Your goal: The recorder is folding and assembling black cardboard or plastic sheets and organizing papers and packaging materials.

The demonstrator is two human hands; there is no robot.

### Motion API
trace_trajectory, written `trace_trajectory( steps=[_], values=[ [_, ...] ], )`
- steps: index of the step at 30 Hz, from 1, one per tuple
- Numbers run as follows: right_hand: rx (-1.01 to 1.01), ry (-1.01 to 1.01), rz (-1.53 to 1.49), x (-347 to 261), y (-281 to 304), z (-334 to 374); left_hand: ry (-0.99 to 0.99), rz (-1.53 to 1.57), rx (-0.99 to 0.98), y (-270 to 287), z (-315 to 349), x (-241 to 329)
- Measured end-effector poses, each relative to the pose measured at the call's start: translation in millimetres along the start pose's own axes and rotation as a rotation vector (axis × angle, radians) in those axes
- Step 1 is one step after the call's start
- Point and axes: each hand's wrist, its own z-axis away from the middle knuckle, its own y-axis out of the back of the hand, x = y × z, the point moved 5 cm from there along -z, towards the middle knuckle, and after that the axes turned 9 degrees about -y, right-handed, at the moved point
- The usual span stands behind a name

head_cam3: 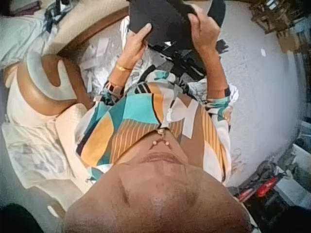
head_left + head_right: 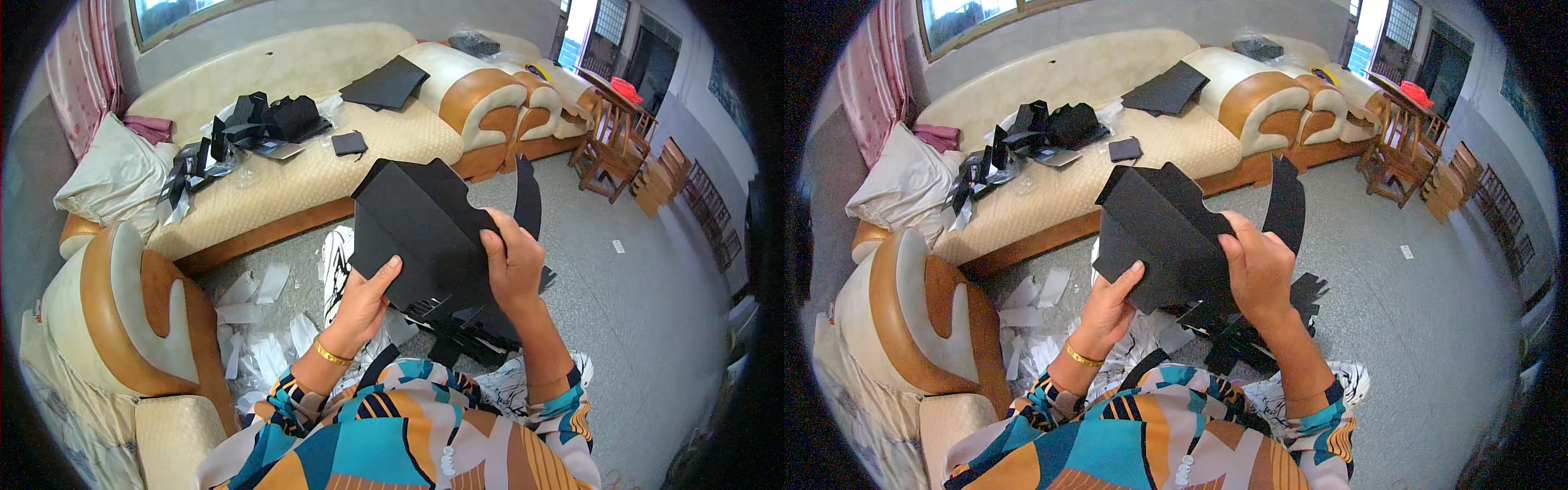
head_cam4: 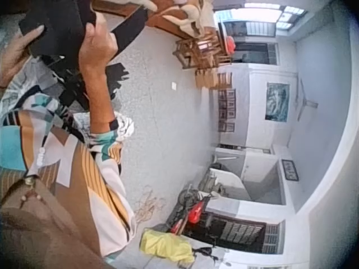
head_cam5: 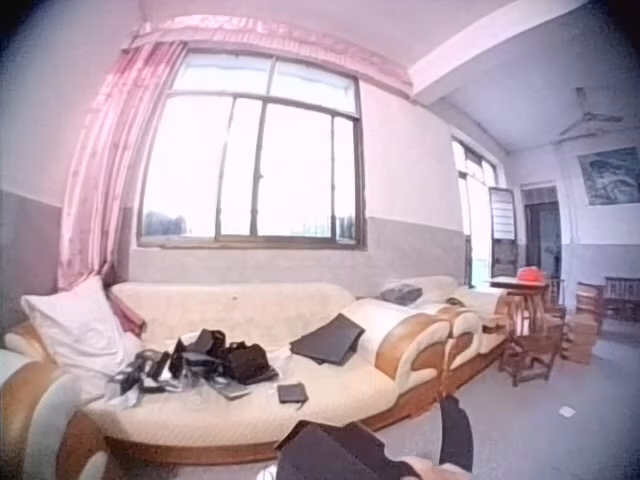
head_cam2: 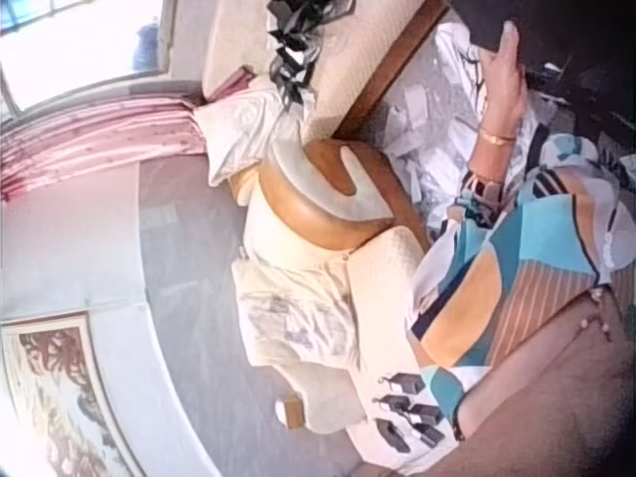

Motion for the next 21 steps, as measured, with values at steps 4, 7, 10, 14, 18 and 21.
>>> trace_trajectory(
  steps=[4,7,10,14,18,21],
  values=[
    [-0.012,-0.148,-0.121,16,-1,0,0.014,0.089,0.022,7,-1,-8],
    [-0.061,-0.24,-0.174,29,-4,-1,0.076,0.143,-0.033,10,-4,-16],
    [-0.103,-0.307,-0.24,39,-8,-1,0.131,0.216,-0.073,17,-6,-28],
    [-0.295,-0.512,-0.591,56,-24,5,0.113,0.318,-0.198,18,1,-34],
    [-0.497,-0.798,-1.047,50,-39,17,0.091,0.361,-0.27,26,3,-36],
    [-0.407,-0.628,-0.743,58,-23,14,0.237,0.044,-0.146,58,0,-26]
  ],
)
